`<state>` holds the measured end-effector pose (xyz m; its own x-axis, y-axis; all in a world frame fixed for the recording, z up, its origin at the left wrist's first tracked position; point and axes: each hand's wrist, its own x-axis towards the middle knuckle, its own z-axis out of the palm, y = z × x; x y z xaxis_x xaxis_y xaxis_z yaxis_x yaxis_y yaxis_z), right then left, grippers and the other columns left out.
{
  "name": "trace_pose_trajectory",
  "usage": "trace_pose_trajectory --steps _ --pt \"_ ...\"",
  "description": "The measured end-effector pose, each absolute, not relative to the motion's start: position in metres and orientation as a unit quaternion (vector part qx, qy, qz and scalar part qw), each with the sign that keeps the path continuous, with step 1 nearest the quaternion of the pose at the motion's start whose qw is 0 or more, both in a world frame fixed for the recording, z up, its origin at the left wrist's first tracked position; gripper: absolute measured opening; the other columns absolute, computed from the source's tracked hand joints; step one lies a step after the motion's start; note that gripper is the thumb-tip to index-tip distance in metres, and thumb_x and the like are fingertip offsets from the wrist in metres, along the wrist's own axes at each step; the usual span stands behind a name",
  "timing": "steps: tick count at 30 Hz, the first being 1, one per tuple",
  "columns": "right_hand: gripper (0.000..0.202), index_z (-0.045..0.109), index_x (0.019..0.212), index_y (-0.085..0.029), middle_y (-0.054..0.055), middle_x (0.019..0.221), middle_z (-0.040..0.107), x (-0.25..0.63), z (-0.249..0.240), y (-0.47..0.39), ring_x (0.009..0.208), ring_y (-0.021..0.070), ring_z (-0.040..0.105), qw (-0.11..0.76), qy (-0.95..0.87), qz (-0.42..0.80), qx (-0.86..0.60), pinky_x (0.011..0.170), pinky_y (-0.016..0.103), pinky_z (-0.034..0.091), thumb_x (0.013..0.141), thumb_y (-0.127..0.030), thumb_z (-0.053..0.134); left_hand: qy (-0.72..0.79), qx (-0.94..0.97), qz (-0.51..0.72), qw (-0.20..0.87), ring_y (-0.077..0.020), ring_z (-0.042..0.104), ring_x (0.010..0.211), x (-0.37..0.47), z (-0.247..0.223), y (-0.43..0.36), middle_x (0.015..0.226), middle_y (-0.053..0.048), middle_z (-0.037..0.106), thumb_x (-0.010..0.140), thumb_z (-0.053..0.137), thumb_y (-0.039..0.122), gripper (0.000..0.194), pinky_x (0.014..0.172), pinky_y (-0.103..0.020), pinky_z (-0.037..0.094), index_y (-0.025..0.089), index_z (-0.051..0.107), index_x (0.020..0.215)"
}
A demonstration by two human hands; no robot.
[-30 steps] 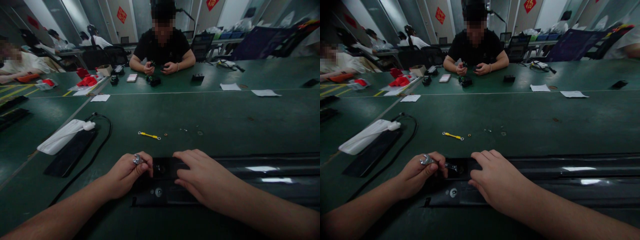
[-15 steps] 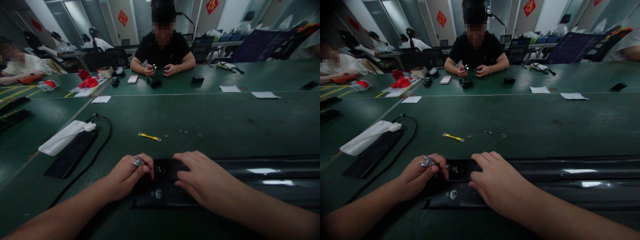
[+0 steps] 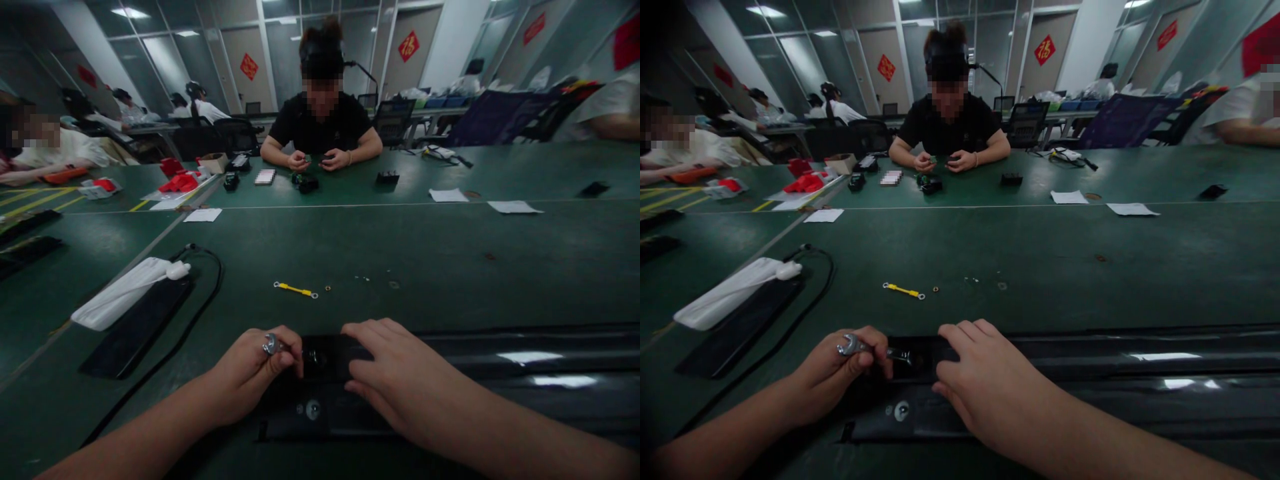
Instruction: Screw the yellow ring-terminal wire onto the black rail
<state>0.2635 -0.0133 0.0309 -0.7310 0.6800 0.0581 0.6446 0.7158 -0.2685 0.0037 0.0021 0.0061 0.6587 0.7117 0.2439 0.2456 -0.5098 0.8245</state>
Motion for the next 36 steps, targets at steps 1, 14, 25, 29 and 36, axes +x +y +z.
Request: trace_pose_trajectory --steps 1,14,25,29,36 --pt "0.018 0.069 0.080 -0.020 0.012 0.126 0.058 0.2634 0.0312 -0.0135 0.106 0.0297 0.056 0.077 -0.923 0.115 -0.360 0.088 0.049 0.045 0.090 -0.029 0.058 0.293 0.818 0.291 0.399 -0.0112 0.062 0.070 0.0038 0.0060 0.0022 0.078 0.001 0.066 0.101 0.038 0.024 0.019 0.066 -0.020 0.044 0.018 0.055 0.096" --pt "0.017 0.071 0.084 -0.021 0.011 0.131 0.057 0.2629 0.0298 -0.0147 0.112 0.0298 0.054 0.071 -0.916 0.124 -0.374 0.093 0.049 0.042 0.090 -0.029 0.058 0.302 0.831 0.270 0.382 -0.0115 0.061 0.070 0.0031 0.0079 0.0030 0.078 0.000 0.066 0.098 0.038 0.017 0.018 0.066 -0.020 0.044 0.018 0.055 0.093" --pt "0.016 0.071 0.085 -0.022 0.011 0.131 0.056 0.2638 0.0289 -0.0149 0.112 0.0303 0.053 0.070 -0.915 0.131 -0.375 0.093 0.050 0.041 0.090 -0.028 0.058 0.294 0.838 0.274 0.369 -0.0108 0.060 0.068 0.0029 0.0060 0.0028 0.077 0.001 0.065 0.096 0.042 0.018 0.016 0.066 -0.020 0.042 0.018 0.056 0.090" --pt "0.014 0.071 0.085 -0.021 0.010 0.130 0.057 0.2631 0.0300 -0.0146 0.110 0.0296 0.054 0.070 -0.915 0.130 -0.376 0.092 0.049 0.042 0.089 -0.027 0.059 0.288 0.841 0.273 0.368 -0.0108 0.061 0.069 0.0034 0.0089 0.0030 0.078 0.001 0.065 0.096 0.041 0.018 0.017 0.067 -0.020 0.042 0.018 0.057 0.090" --pt "0.017 0.072 0.083 -0.020 0.013 0.128 0.058 0.2643 0.0302 -0.0148 0.111 0.0310 0.054 0.077 -0.919 0.125 -0.366 0.092 0.050 0.043 0.090 -0.027 0.058 0.285 0.850 0.260 0.358 -0.0133 0.062 0.073 0.0031 0.0139 0.0023 0.081 -0.001 0.065 0.098 0.038 0.021 0.019 0.069 -0.023 0.044 0.018 0.057 0.094"
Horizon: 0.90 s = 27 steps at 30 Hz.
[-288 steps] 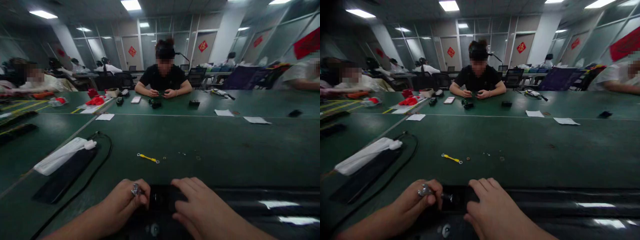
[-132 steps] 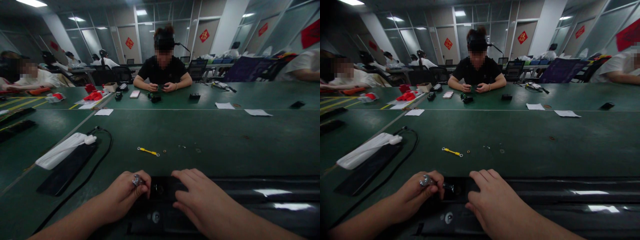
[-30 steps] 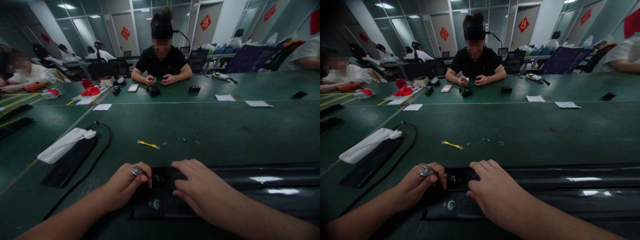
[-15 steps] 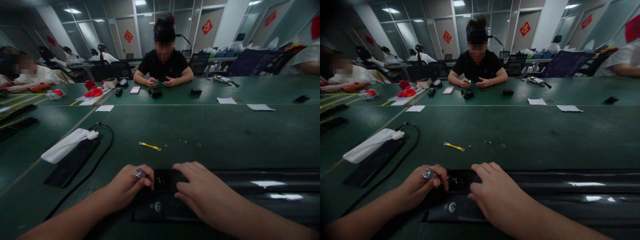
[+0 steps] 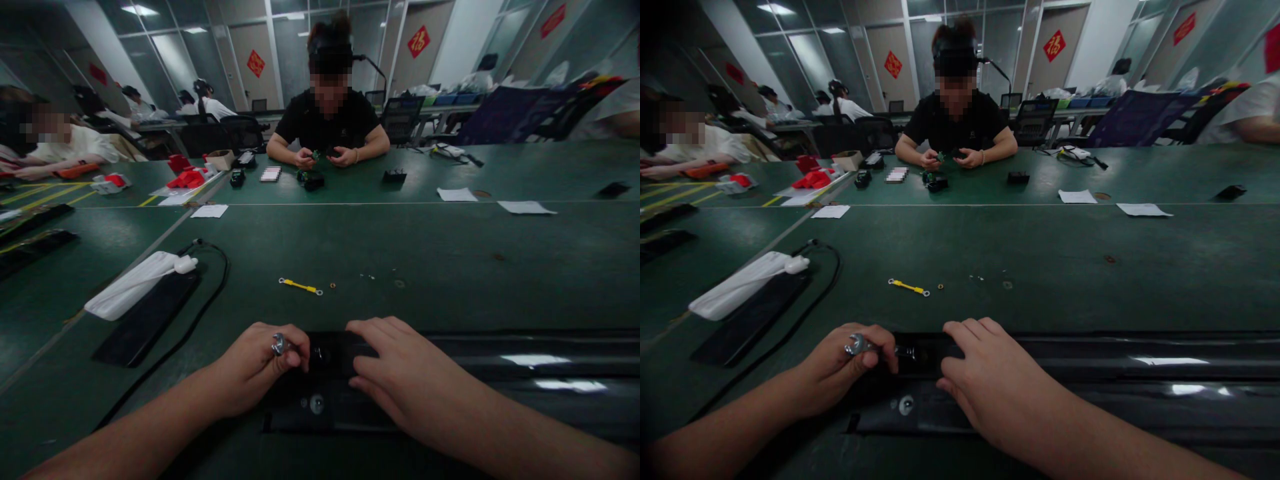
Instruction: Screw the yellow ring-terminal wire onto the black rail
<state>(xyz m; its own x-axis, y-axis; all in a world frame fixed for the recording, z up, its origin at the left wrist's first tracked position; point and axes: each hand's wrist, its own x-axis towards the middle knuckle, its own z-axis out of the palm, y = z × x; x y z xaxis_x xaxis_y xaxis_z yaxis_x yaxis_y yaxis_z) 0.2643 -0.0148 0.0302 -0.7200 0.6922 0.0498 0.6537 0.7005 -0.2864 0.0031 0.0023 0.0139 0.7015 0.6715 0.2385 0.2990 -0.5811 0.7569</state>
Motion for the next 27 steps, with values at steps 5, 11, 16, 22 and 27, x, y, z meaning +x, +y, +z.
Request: trace_pose_trajectory --steps 5,11,16,22,27 --pt "0.016 0.072 0.082 -0.019 0.013 0.128 0.058 0.2655 0.0292 -0.0155 0.110 0.0308 0.055 0.083 -0.921 0.121 -0.361 0.091 0.050 0.043 0.089 -0.025 0.058 0.285 0.858 0.258 0.340 -0.0139 0.063 0.074 0.0019 0.0157 0.0020 0.082 0.000 0.066 0.097 0.038 0.019 0.019 0.071 -0.025 0.044 0.019 0.057 0.097" --pt "0.016 0.071 0.083 -0.019 0.013 0.127 0.058 0.2642 0.0296 -0.0141 0.110 0.0311 0.055 0.081 -0.923 0.118 -0.358 0.091 0.050 0.043 0.089 -0.026 0.059 0.278 0.860 0.260 0.340 -0.0133 0.063 0.075 0.0011 0.0146 0.0014 0.083 -0.001 0.065 0.099 0.037 0.022 0.020 0.072 -0.024 0.045 0.018 0.057 0.098" --pt "0.017 0.071 0.082 -0.019 0.014 0.127 0.058 0.2641 0.0300 -0.0141 0.110 0.0313 0.054 0.081 -0.923 0.117 -0.357 0.091 0.050 0.043 0.090 -0.026 0.058 0.275 0.875 0.246 0.314 -0.0140 0.063 0.074 0.0007 0.0129 0.0017 0.082 -0.001 0.065 0.101 0.035 0.028 0.023 0.071 -0.026 0.043 0.018 0.056 0.098" --pt "0.016 0.071 0.083 -0.019 0.013 0.128 0.058 0.2653 0.0306 -0.0151 0.110 0.0309 0.055 0.086 -0.923 0.117 -0.356 0.091 0.049 0.043 0.089 -0.026 0.059 0.267 0.877 0.246 0.314 -0.0145 0.062 0.074 0.0005 0.0145 0.0015 0.082 -0.001 0.065 0.101 0.034 0.029 0.024 0.071 -0.026 0.044 0.018 0.055 0.098" --pt "0.016 0.071 0.082 -0.020 0.013 0.126 0.059 0.2645 0.0295 -0.0147 0.109 0.0308 0.055 0.086 -0.923 0.111 -0.358 0.090 0.049 0.044 0.090 -0.026 0.058 0.267 0.868 0.251 0.334 -0.0143 0.062 0.075 0.0011 0.0153 0.0020 0.083 -0.001 0.064 0.100 0.035 0.026 0.022 0.071 -0.025 0.045 0.018 0.056 0.098"
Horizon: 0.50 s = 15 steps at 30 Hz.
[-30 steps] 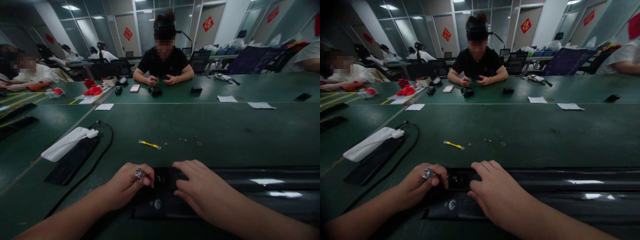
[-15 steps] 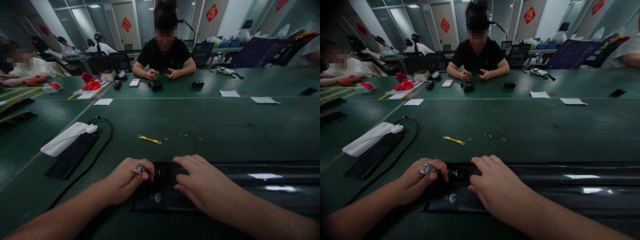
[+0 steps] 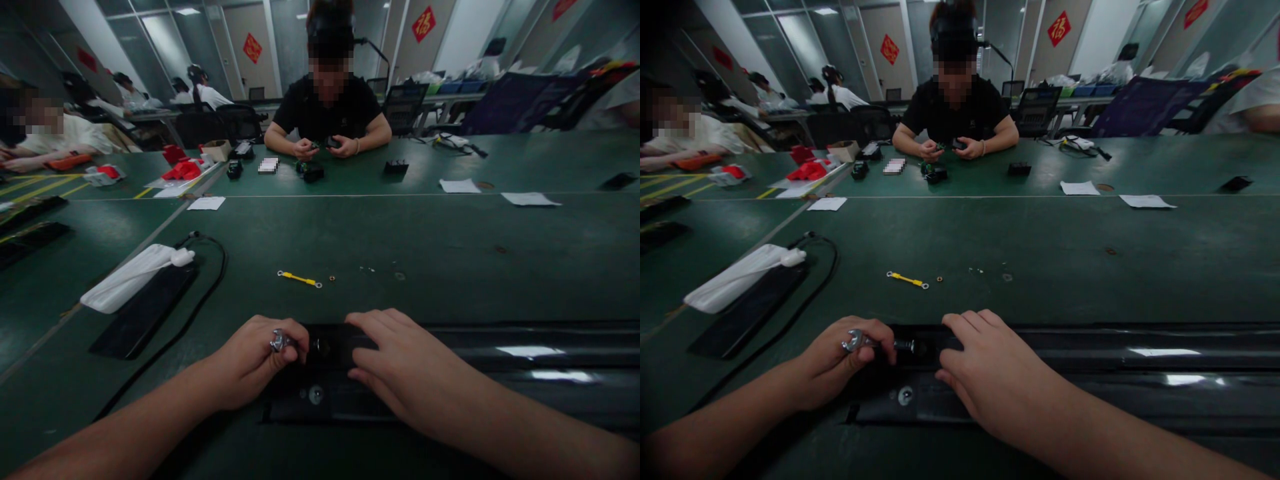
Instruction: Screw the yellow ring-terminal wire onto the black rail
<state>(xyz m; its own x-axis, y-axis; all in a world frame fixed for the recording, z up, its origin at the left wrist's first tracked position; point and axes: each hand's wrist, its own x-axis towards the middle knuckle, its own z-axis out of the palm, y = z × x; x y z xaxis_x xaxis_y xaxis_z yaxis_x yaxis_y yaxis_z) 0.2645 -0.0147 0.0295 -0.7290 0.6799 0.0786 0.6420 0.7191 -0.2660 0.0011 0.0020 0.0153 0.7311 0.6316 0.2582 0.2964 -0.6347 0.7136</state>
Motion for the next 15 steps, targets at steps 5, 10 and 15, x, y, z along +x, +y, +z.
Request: trace_pose_trajectory --steps 5,10,15 --pt "0.016 0.071 0.082 -0.020 0.012 0.127 0.058 0.2649 0.0287 -0.0146 0.110 0.0307 0.055 0.085 -0.923 0.114 -0.357 0.091 0.050 0.043 0.089 -0.026 0.058 0.264 0.865 0.261 0.337 -0.0138 0.062 0.073 0.0018 0.0153 0.0026 0.081 -0.001 0.064 0.100 0.036 0.026 0.022 0.070 -0.024 0.046 0.018 0.056 0.097" --pt "0.017 0.071 0.082 -0.020 0.014 0.127 0.058 0.2645 0.0305 -0.0140 0.109 0.0313 0.055 0.079 -0.924 0.115 -0.356 0.090 0.050 0.044 0.090 -0.027 0.058 0.267 0.860 0.272 0.340 -0.0140 0.062 0.073 0.0022 0.0160 0.0020 0.081 -0.002 0.064 0.101 0.035 0.029 0.026 0.070 -0.025 0.046 0.018 0.057 0.096" --pt "0.016 0.071 0.082 -0.019 0.013 0.126 0.059 0.2640 0.0311 -0.0141 0.108 0.0311 0.056 0.081 -0.924 0.112 -0.355 0.089 0.050 0.044 0.089 -0.026 0.059 0.271 0.858 0.268 0.345 -0.0144 0.062 0.073 0.0023 0.0153 0.0017 0.081 -0.002 0.065 0.102 0.034 0.031 0.028 0.069 -0.025 0.046 0.017 0.058 0.096"
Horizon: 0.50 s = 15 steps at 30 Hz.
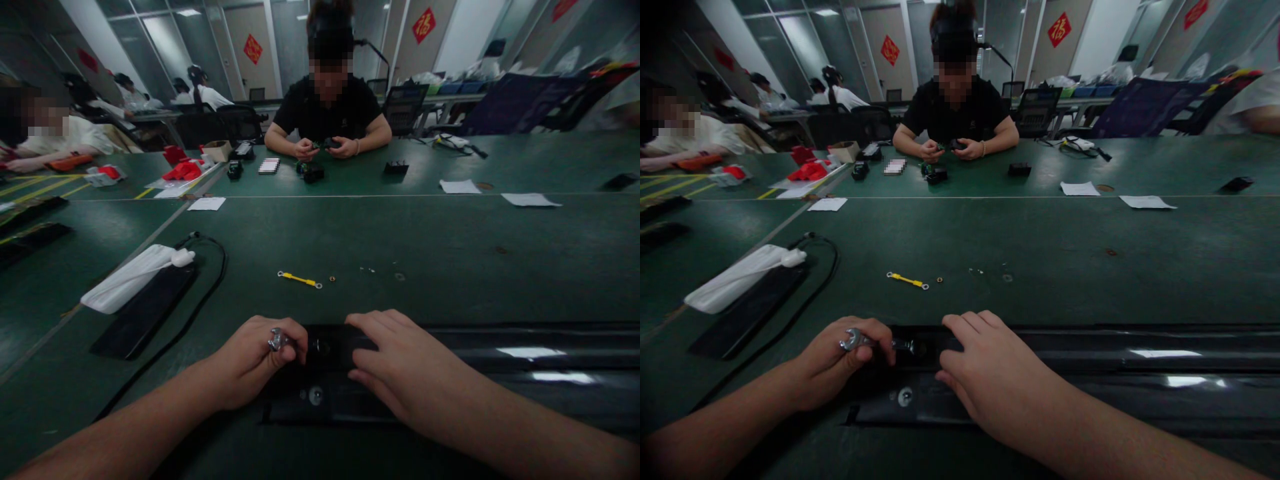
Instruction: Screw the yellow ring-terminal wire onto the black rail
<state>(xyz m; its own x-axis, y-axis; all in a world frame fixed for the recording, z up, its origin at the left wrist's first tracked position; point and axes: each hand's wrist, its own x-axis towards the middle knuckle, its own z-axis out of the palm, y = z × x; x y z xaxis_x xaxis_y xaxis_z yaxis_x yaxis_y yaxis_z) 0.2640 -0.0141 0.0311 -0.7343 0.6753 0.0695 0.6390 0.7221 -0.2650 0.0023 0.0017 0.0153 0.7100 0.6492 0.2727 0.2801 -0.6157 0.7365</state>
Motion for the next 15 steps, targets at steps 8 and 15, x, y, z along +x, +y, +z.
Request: trace_pose_trajectory --steps 8,15 --pt "0.015 0.071 0.081 -0.019 0.014 0.125 0.060 0.2641 0.0307 -0.0145 0.108 0.0317 0.056 0.087 -0.924 0.111 -0.354 0.089 0.050 0.045 0.089 -0.025 0.059 0.273 0.857 0.274 0.341 -0.0143 0.061 0.071 0.0034 0.0156 0.0017 0.079 -0.002 0.065 0.102 0.034 0.033 0.031 0.069 -0.025 0.046 0.017 0.059 0.094" --pt "0.016 0.070 0.082 -0.019 0.014 0.128 0.058 0.2648 0.0295 -0.0148 0.110 0.0312 0.055 0.080 -0.924 0.113 -0.355 0.091 0.050 0.044 0.090 -0.027 0.059 0.277 0.846 0.276 0.362 -0.0134 0.062 0.072 0.0028 0.0140 0.0017 0.080 -0.002 0.065 0.100 0.036 0.027 0.025 0.069 -0.023 0.045 0.017 0.058 0.096"
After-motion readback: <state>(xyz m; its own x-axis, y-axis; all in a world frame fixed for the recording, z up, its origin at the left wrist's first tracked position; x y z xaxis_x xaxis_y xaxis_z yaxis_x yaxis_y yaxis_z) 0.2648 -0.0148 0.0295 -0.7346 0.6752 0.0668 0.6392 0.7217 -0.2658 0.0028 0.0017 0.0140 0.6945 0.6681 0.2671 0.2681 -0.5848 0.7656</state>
